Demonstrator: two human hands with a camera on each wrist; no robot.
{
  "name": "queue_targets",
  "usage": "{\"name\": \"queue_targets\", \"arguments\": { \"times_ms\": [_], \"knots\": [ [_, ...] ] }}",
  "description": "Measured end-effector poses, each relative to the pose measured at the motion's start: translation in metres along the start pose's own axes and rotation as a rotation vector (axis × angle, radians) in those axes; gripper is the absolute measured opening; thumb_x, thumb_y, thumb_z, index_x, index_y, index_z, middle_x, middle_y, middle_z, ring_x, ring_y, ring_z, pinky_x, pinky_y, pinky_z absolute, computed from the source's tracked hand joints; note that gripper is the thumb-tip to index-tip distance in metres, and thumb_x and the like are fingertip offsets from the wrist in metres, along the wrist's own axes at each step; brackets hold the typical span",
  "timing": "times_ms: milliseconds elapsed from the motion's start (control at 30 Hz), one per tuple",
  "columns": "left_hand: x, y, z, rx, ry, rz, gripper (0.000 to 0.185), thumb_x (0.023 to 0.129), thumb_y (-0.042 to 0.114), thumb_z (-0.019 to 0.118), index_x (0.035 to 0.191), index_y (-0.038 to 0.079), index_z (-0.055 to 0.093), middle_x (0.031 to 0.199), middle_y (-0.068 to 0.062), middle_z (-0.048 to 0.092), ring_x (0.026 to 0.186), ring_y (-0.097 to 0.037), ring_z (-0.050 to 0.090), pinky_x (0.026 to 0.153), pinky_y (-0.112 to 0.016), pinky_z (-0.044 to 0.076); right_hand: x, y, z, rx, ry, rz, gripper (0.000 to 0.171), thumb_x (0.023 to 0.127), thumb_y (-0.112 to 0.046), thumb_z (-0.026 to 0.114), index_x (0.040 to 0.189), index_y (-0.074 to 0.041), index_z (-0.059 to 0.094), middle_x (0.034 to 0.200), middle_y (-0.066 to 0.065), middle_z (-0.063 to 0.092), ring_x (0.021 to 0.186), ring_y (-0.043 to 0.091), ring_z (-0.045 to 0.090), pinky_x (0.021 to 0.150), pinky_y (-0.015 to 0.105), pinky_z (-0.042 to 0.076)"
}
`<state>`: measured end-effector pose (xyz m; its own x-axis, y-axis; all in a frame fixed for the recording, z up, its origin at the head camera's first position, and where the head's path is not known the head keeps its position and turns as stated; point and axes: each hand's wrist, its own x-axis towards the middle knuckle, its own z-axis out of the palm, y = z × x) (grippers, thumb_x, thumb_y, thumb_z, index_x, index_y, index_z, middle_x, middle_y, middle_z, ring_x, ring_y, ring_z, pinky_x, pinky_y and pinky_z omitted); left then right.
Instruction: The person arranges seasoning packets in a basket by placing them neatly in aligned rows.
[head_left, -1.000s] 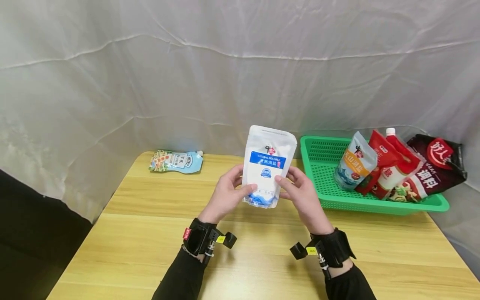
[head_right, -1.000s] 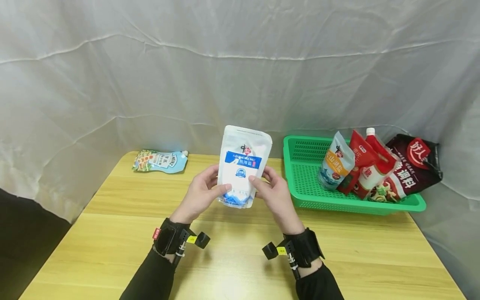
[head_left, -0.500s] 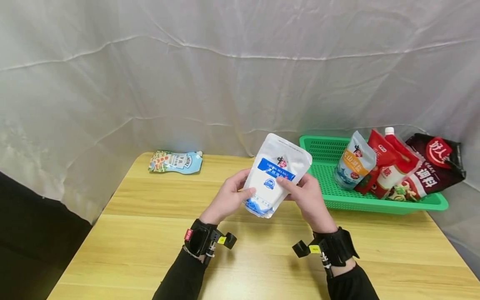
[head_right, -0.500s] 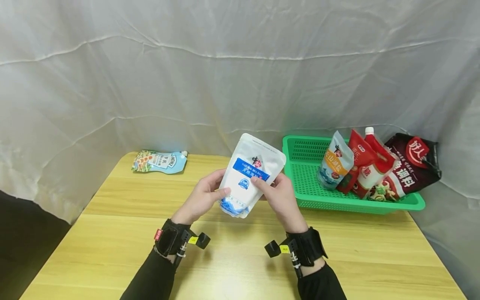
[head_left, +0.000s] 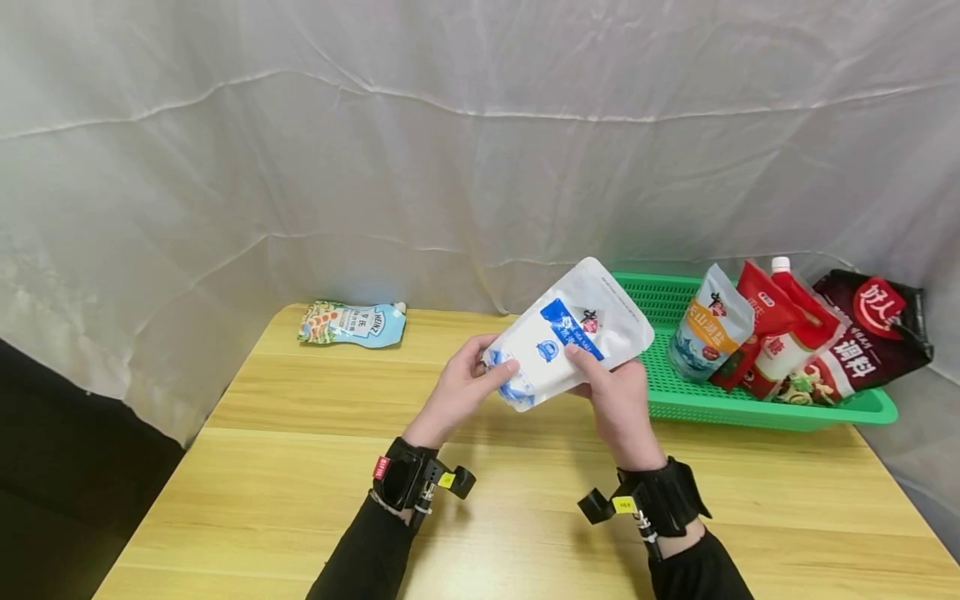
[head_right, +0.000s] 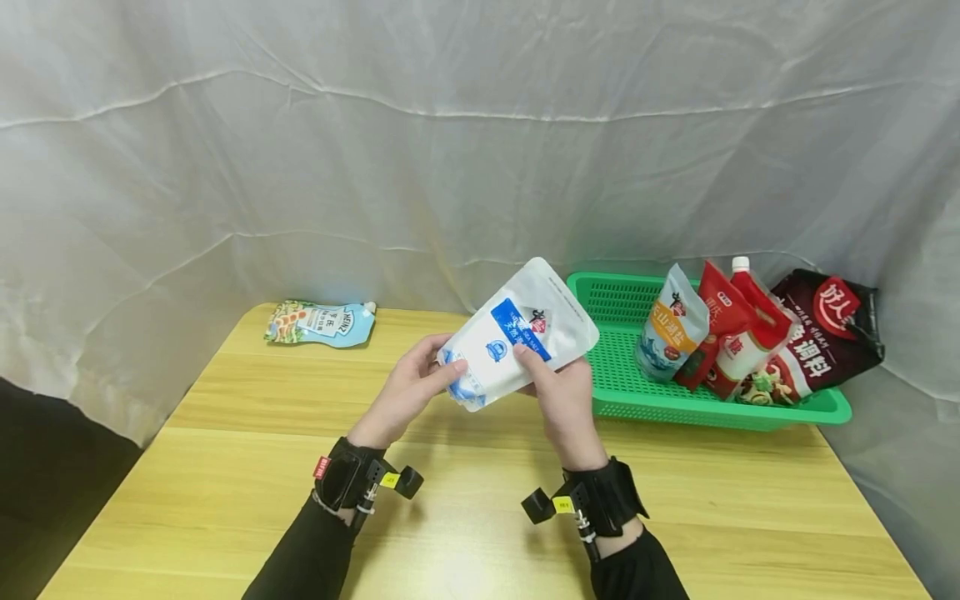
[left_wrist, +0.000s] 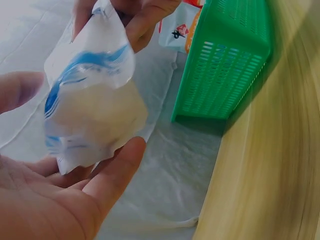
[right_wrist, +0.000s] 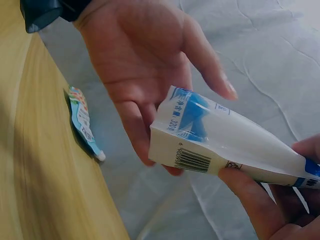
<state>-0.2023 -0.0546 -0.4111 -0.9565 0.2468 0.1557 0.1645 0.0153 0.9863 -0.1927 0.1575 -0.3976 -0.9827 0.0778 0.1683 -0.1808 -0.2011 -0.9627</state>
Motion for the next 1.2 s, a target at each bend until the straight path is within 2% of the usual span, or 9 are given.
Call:
{"name": "queue_targets", "arguments": {
  "times_ms": [167, 367, 500, 667, 867, 967, 1067, 1200],
  "knots": [
    [0.001, -0.001, 0.001, 0.039, 0.009, 0.006, 0.057, 0.097, 0.015, 0.074, 0.146, 0.002, 0.048, 0.128, -0.018, 0.062, 0.106, -0.024, 0.065, 0.087, -0.032, 0.058, -0.001, 0.001, 0.002, 0.011, -0.009, 0.016, 0.046, 0.101, -0.005, 0.065, 0.143, -0.005, 0.048, 0.122, 0.008, 0.067, 0.100, 0.020, 0.076, 0.082, 0.040, 0.062],
    [0.001, -0.003, -0.003, 0.056, 0.034, 0.044, 0.050, 0.099, 0.009, 0.071, 0.144, 0.000, 0.052, 0.125, -0.019, 0.064, 0.100, -0.022, 0.066, 0.084, -0.032, 0.059, 0.001, -0.004, -0.005, 0.001, -0.043, 0.002, 0.046, 0.103, -0.013, 0.067, 0.145, -0.008, 0.049, 0.121, 0.007, 0.068, 0.099, 0.021, 0.076, 0.081, 0.042, 0.063],
    [0.000, -0.003, -0.007, 0.040, 0.025, 0.050, 0.047, 0.101, 0.008, 0.066, 0.145, -0.002, 0.051, 0.126, -0.022, 0.063, 0.099, -0.020, 0.066, 0.082, -0.030, 0.058, 0.005, -0.012, -0.013, -0.002, -0.050, 0.037, 0.049, 0.102, -0.017, 0.068, 0.145, -0.001, 0.051, 0.117, 0.005, 0.072, 0.096, 0.020, 0.077, 0.082, 0.040, 0.062],
    [0.001, -0.005, -0.007, 0.058, 0.002, 0.048, 0.048, 0.102, 0.007, 0.064, 0.147, -0.001, 0.049, 0.131, -0.022, 0.062, 0.105, -0.024, 0.065, 0.088, -0.032, 0.057, 0.005, -0.017, -0.018, -0.008, -0.056, 0.065, 0.050, 0.100, -0.009, 0.070, 0.142, 0.010, 0.051, 0.111, 0.003, 0.075, 0.095, 0.020, 0.077, 0.083, 0.039, 0.061],
    [0.002, -0.006, 0.000, 0.096, -0.023, 0.023, 0.052, 0.102, 0.015, 0.066, 0.149, 0.002, 0.049, 0.136, -0.018, 0.060, 0.114, -0.028, 0.062, 0.094, -0.036, 0.055, 0.003, -0.022, -0.022, -0.082, 0.017, 0.066, 0.049, 0.098, -0.011, 0.073, 0.138, 0.011, 0.055, 0.106, 0.003, 0.077, 0.093, 0.019, 0.078, 0.083, 0.038, 0.062],
    [0.002, -0.008, 0.003, 0.107, -0.020, 0.024, 0.053, 0.103, 0.020, 0.065, 0.151, 0.004, 0.048, 0.139, -0.016, 0.058, 0.117, -0.030, 0.061, 0.093, -0.037, 0.056, 0.002, -0.024, -0.023, -0.116, 0.056, 0.065, 0.049, 0.098, -0.012, 0.073, 0.139, 0.009, 0.056, 0.105, 0.001, 0.076, 0.092, 0.017, 0.077, 0.082, 0.037, 0.062],
    [0.002, -0.010, 0.005, 0.092, 0.014, 0.019, 0.055, 0.104, 0.023, 0.064, 0.153, 0.005, 0.046, 0.145, -0.014, 0.054, 0.123, -0.031, 0.059, 0.095, -0.040, 0.056, 0.002, -0.027, -0.022, -0.116, 0.093, 0.059, 0.047, 0.098, -0.012, 0.073, 0.138, 0.009, 0.057, 0.103, 0.000, 0.077, 0.090, 0.016, 0.077, 0.081, 0.036, 0.062],
    [0.002, -0.013, 0.008, 0.053, 0.088, 0.037, 0.054, 0.106, 0.022, 0.060, 0.153, 0.002, 0.044, 0.150, -0.017, 0.051, 0.129, -0.035, 0.058, 0.102, -0.046, 0.053, 0.004, -0.035, -0.025, -0.062, 0.151, 0.016, 0.042, 0.097, -0.011, 0.075, 0.133, 0.005, 0.060, 0.105, 0.002, 0.076, 0.091, 0.016, 0.077, 0.080, 0.033, 0.063]
  ]
}}
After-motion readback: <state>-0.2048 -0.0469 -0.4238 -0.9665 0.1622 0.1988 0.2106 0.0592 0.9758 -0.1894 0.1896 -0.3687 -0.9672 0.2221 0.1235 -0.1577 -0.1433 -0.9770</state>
